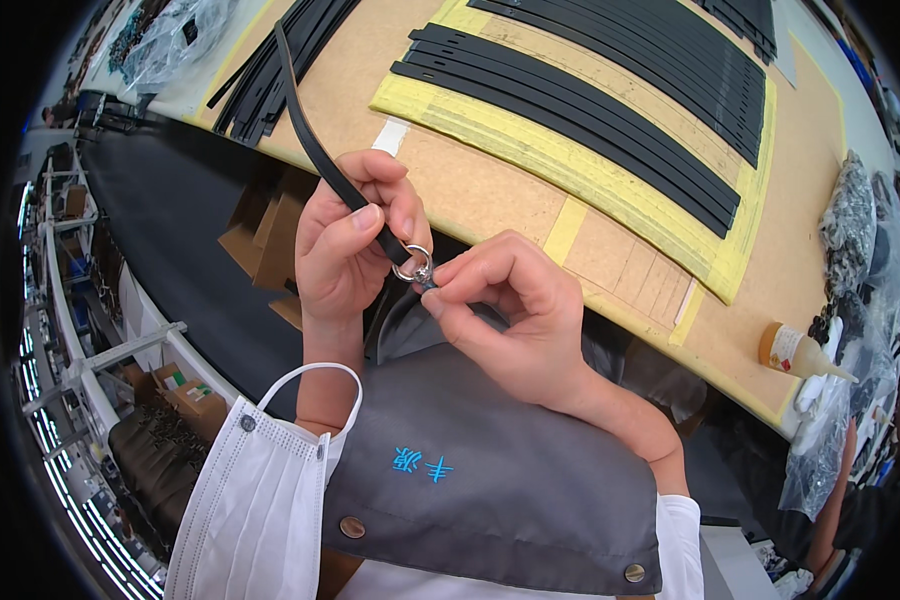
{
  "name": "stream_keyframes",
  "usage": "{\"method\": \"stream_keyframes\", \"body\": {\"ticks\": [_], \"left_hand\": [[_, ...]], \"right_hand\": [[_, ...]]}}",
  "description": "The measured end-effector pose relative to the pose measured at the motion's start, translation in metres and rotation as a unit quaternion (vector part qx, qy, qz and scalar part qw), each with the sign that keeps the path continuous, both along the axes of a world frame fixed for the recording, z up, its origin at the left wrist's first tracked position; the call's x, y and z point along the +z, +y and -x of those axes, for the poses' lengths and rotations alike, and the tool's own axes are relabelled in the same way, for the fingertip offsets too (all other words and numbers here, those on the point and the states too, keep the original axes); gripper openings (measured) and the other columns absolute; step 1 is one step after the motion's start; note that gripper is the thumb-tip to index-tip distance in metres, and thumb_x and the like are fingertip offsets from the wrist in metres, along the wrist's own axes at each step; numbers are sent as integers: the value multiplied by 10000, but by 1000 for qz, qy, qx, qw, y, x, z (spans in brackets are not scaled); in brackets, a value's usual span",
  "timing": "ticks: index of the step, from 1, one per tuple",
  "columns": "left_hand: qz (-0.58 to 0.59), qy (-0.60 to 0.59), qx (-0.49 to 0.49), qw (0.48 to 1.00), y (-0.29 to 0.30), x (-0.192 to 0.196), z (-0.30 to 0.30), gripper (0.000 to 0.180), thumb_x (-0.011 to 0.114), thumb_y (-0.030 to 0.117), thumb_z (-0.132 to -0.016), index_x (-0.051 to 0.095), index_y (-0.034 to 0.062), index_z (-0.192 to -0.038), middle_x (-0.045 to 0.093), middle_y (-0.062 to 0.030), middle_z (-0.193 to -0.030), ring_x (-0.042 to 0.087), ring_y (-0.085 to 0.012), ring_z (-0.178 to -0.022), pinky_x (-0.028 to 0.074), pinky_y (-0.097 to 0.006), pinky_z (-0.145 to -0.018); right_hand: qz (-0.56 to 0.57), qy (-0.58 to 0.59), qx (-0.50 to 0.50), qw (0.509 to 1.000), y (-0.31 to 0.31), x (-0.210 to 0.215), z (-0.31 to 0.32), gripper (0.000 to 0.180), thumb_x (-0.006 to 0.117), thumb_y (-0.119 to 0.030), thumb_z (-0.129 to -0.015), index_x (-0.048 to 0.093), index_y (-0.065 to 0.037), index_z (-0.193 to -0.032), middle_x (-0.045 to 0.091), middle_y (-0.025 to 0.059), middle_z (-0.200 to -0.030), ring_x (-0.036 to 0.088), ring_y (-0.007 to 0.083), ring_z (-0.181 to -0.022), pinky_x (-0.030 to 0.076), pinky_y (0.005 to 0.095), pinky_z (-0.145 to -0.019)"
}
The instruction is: The person assembles keychains by applying glue to black straps and attaching metal rings. They handle the straps and rings one at a time, repeating the process across multiple units on a workbench.
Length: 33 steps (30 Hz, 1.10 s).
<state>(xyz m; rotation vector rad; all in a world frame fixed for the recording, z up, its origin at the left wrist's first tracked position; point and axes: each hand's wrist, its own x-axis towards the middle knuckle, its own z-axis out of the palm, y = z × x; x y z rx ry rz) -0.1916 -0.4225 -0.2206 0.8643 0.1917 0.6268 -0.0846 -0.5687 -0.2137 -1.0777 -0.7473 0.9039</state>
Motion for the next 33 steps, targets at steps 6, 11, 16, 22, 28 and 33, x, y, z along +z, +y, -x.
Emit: {"method": "stream_keyframes", "body": {"ticks": [6,11,16,22,28,33], "left_hand": [[-25,21,3,999,2,-1,2,358,471,70,-934,441,-82,-1257,556,-146,-874,603,-215,-682,543,-309,-564],[-2,20,-17,1000,2,1,3,357,515,90,-947,469,-59,-1269,589,-121,-926,570,-125,-752,483,-256,-638],[-11,41,4,999,1,3,2,367,487,81,-941,434,-85,-1265,567,-151,-896,613,-200,-715,549,-307,-574],[-1,42,0,999,1,4,2,362,494,72,-946,437,-77,-1271,578,-146,-920,623,-184,-753,550,-287,-635],[-5,39,-3,999,1,4,3,359,496,67,-947,440,-75,-1272,580,-145,-928,627,-180,-778,553,-283,-649],[-11,55,11,998,0,7,3,356,508,64,-946,450,-75,-1268,586,-143,-930,628,-169,-781,549,-280,-654]], "right_hand": [[7,58,15,998,1,3,-1,159,634,140,-824,561,29,-911,596,109,-1003,665,185,-971,564,287,-848],[15,119,22,992,1,4,-2,159,627,127,-848,546,23,-937,597,96,-998,666,193,-988,555,284,-844],[17,176,39,983,0,4,-4,165,625,118,-862,542,14,-960,603,88,-1006,665,195,-999,541,286,-865],[19,197,48,979,1,3,-6,167,626,111,-869,537,8,-966,616,92,-1008,665,195,-1003,537,290,-875],[41,201,56,977,1,4,-8,164,635,80,-877,531,-1,-974,629,100,-1014,668,195,-997,537,291,-867],[99,263,81,956,3,5,-14,151,651,21,-885,541,-25,-977,648,95,-997,677,188,-971,537,292,-848]]}}
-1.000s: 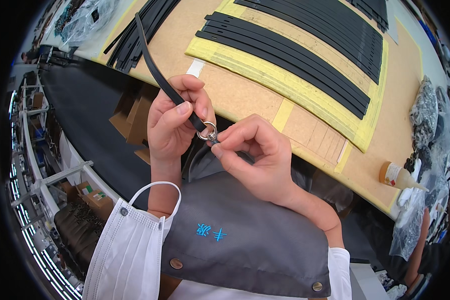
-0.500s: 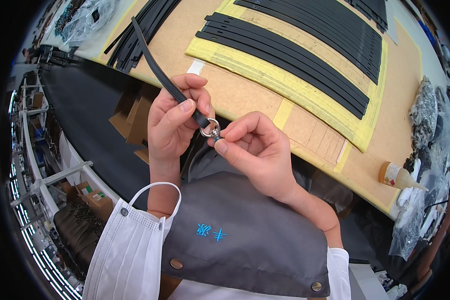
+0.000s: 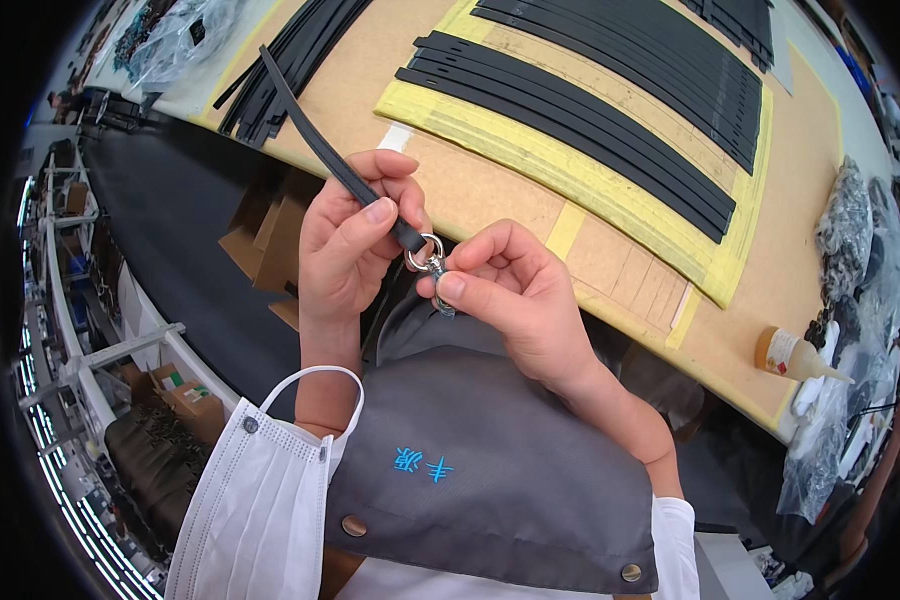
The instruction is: The person assembles keychains by applying glue to black straps and attaching metal rings. They handle the straps and rings one at a time, repeating the process across multiple units on a workbench.
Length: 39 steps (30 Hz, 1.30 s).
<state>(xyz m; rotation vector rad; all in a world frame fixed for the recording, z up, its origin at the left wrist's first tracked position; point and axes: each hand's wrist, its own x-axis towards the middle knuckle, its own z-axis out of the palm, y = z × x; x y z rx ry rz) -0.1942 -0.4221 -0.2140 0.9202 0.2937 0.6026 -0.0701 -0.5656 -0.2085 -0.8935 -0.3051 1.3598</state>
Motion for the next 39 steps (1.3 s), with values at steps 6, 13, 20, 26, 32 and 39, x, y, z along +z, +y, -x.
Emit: {"method": "stream_keyframes", "body": {"ticks": [6,13,20,26,32,39], "left_hand": [[-1,8,8,1000,0,2,1,358,527,72,-945,460,-74,-1265,600,-144,-928,629,-165,-750,539,-267,-649],[-8,13,17,1000,-2,3,2,350,536,85,-955,466,-71,-1261,606,-138,-936,634,-161,-745,524,-265,-636],[-14,14,19,1000,-1,2,6,328,537,73,-958,479,-54,-1255,608,-123,-953,625,-151,-781,517,-269,-667],[-105,16,-8,994,4,13,7,249,556,80,-951,546,-2,-1186,614,-79,-953,586,-123,-842,474,-255,-723],[-145,17,81,986,85,45,12,207,513,196,-1004,582,51,-1135,635,-55,-884,566,-91,-783,430,-233,-683],[-148,26,172,974,130,77,55,242,460,249,-1036,592,50,-1077,637,-101,-823,535,-109,-603,439,-219,-545]], "right_hand": [[12,50,11,999,3,-4,-1,142,653,-8,-888,552,-48,-978,658,86,-992,682,186,-955,535,295,-820],[15,110,32,993,5,-1,-3,136,642,-11,-891,558,-60,-987,665,76,-973,683,181,-940,535,290,-811],[21,74,31,997,7,-4,-2,159,642,-20,-899,561,-42,-1034,670,84,-1010,677,168,-918,530,277,-792],[8,-90,25,996,11,8,-3,248,689,-63,-894,564,-9,-1102,650,53,-980,623,105,-847,508,238,-763],[-23,-196,-8,980,12,12,-7,233,674,-43,-892,575,2,-1099,628,22,-917,587,75,-775,489,214,-704],[75,-246,14,966,-29,4,-37,160,644,-49,-872,621,11,-1019,616,17,-797,563,73,-661,462,209,-604]]}}
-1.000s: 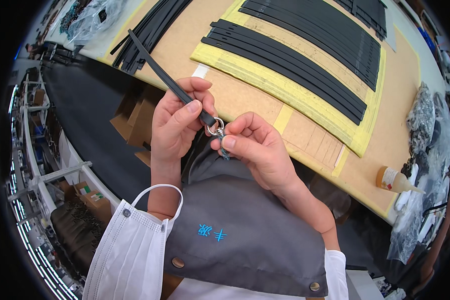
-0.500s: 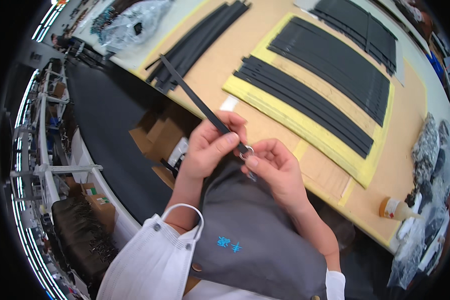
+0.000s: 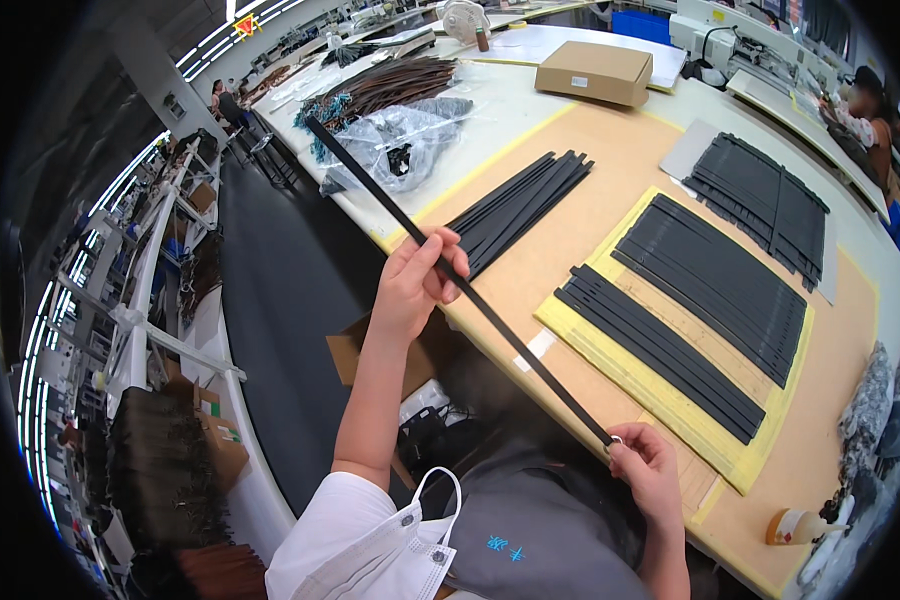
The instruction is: The person assembles keychains by applying glue to black straps and attaching metal rings. They handle the straps and rings one at a time, repeating the process across multiple units on a workbench.
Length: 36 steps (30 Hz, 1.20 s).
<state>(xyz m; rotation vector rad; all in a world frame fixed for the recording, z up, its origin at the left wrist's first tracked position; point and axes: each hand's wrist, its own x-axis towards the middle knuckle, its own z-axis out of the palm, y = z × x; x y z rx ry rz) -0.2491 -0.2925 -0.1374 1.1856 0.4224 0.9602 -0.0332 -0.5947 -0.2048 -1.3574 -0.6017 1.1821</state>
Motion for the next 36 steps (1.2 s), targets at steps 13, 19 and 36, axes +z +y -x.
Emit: {"method": "stream_keyframes", "body": {"ticks": [13,19,36], "left_hand": [[72,52,20,996,-31,-42,50,324,468,322,-1035,553,32,-1149,650,-98,-915,601,-125,-747,500,-272,-675],[-71,42,-140,987,-80,-9,18,354,526,116,-1001,428,23,-1328,613,-69,-1079,582,-124,-983,472,-303,-891],[-187,393,-292,852,-120,49,29,208,496,55,-962,614,5,-1126,525,-9,-596,490,-56,-534,397,-225,-503]], "right_hand": [[96,115,283,947,6,-1,44,264,553,-32,-941,546,36,-1197,659,88,-1026,637,122,-859,525,264,-795],[-16,97,158,983,50,18,81,273,518,-12,-959,525,19,-1230,644,97,-1029,621,121,-845,522,269,-783],[-251,40,113,961,83,110,25,283,405,-319,-1051,566,-87,-1063,637,34,-1016,560,119,-950,423,264,-812]]}}
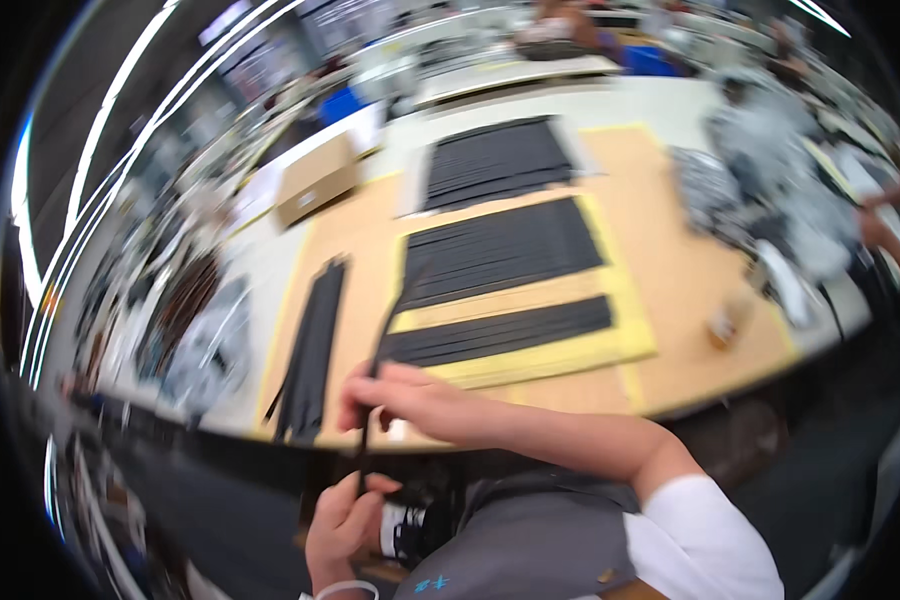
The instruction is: The person assembles keychains by applying glue to black straps and attaching metal rings. They handle the straps and rings one at a time, repeating the process across multiple units on a workbench.
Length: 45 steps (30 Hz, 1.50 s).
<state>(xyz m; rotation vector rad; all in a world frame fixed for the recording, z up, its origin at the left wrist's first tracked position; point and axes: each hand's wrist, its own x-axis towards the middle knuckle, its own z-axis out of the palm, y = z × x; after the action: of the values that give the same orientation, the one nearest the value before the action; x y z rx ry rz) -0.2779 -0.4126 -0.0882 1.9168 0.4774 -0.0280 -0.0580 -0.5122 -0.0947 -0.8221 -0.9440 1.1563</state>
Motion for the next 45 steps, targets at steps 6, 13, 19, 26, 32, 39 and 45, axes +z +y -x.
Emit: {"method": "stream_keyframes", "body": {"ticks": [6,13,19,26,32,39,45], "left_hand": [[185,-145,61,970,-7,-41,-11,193,520,0,-961,584,-9,-1142,583,-78,-783,534,-126,-640,440,-235,-585],[196,-100,78,972,17,-52,-10,231,557,47,-964,556,27,-1195,585,-77,-788,531,-124,-633,435,-234,-563],[236,-71,7,969,86,-102,54,194,596,78,-952,581,-23,-1116,663,-69,-902,607,-91,-745,504,-238,-683],[287,-77,67,952,136,-94,96,175,615,77,-948,606,-7,-1101,657,-56,-897,619,-86,-752,505,-222,-685],[69,-316,384,865,306,-6,116,169,623,92,-936,570,11,-1075,625,-66,-865,655,-162,-787,542,-294,-732],[-236,-326,649,645,556,44,194,675,692,245,-892,365,-75,-1388,419,-226,-1424,512,-288,-1209,437,-380,-984],[-297,-206,666,652,555,-72,152,490,645,92,-851,498,-50,-1296,560,-161,-1276,565,-248,-1125,453,-342,-934]], "right_hand": [[14,-37,-156,987,-57,2,-40,334,410,-382,-1040,584,-105,-971,652,-27,-900,515,35,-744,407,205,-634],[56,15,-221,974,-66,-1,-51,269,474,-329,-1029,569,-78,-1038,668,20,-984,615,48,-755,488,198,-630],[208,62,-127,968,-55,-22,-44,280,529,-265,-1012,583,-23,-1141,641,110,-1099,660,179,-948,543,288,-799],[349,154,-35,924,6,-27,-34,259,556,-194,-993,586,15,-1144,647,153,-1083,680,221,-940,571,286,-809],[52,6,128,990,343,70,-35,500,589,-244,-978,453,128,-1283,559,245,-1259,554,277,-1230,423,315,-1093],[13,-65,239,969,427,91,16,639,605,-318,-968,371,91,-1400,540,213,-1310,559,252,-1216,500,350,-1001],[276,-330,223,875,283,-43,-54,658,579,-354,-970,387,102,-1403,572,184,-1280,594,230,-1153,503,337,-966]]}}
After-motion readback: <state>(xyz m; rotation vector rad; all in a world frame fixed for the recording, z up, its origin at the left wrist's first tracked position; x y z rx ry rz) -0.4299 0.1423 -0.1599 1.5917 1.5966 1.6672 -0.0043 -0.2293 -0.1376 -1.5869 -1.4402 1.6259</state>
